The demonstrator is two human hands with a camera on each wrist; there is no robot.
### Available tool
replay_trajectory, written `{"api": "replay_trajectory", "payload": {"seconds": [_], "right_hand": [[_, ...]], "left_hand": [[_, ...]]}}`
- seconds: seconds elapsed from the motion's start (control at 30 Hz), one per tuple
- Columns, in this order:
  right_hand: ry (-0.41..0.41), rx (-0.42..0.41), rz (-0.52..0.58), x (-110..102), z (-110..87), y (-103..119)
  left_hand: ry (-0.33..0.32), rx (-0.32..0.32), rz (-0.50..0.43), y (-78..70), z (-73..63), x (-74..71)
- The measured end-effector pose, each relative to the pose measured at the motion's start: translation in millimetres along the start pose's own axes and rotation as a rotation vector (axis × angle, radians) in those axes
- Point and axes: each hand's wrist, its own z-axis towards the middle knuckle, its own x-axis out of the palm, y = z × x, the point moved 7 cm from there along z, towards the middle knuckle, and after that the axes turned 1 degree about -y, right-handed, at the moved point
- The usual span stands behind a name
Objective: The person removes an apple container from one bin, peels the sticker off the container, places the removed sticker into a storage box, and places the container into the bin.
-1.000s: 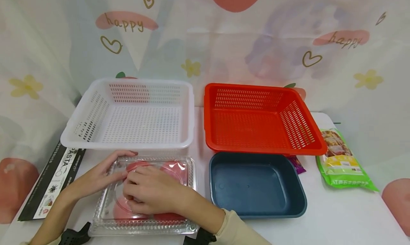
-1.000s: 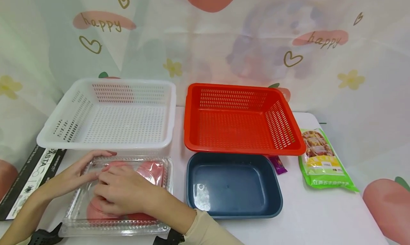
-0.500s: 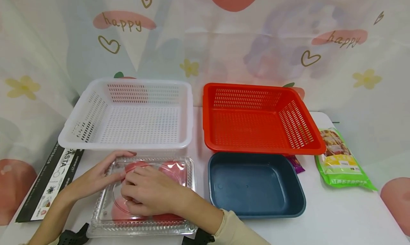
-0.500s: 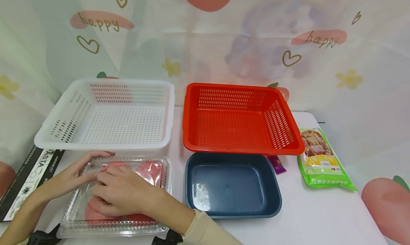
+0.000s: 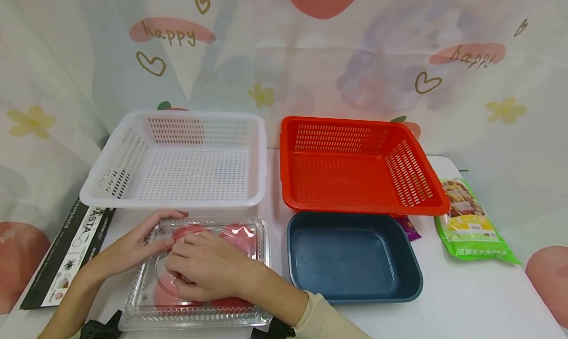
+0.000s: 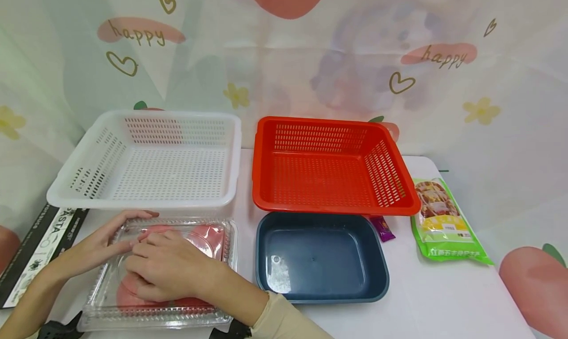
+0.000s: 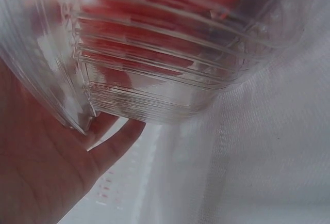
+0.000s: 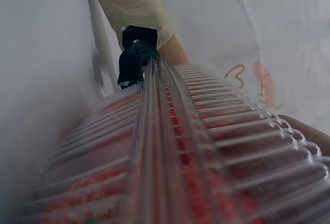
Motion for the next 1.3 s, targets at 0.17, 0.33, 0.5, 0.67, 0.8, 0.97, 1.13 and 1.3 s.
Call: {"api": "replay_trajectory", "payload": {"seconds": [0.17,0.33,0.5,0.67,0.8,0.97,1.13,1.3], "right_hand": [[-0.005,-0.001,0.001,-0.2,-0.8,-0.4],[-0.032,-0.005,-0.019,-1.1,-1.1,-1.2],[-0.046,0.000,-0.043,-1.7,-1.4,-1.5],[-0.036,0.010,-0.055,-1.5,-1.8,-1.9],[-0.030,0.027,-0.060,-1.5,-1.7,-2.7],[-0.032,0.050,-0.066,-2.6,-1.4,-4.0],[-0.015,0.063,-0.027,-2.6,-1.4,-4.9],[-0.026,0.051,-0.004,-4.3,-1.9,-5.5]], "left_hand": [[-0.010,-0.032,0.002,3.0,-0.2,0.2],[-0.008,-0.033,0.002,4.2,0.0,0.3],[-0.012,-0.028,0.008,5.6,-0.2,0.3],[-0.004,-0.024,0.006,5.1,-0.3,0.7],[-0.001,-0.024,-0.003,3.6,-0.4,0.7],[0.001,-0.009,-0.008,0.9,-0.4,0.5],[0.003,-0.009,-0.003,0.7,-0.4,0.5],[-0.006,-0.024,0.005,3.7,0.0,0.8]]}}
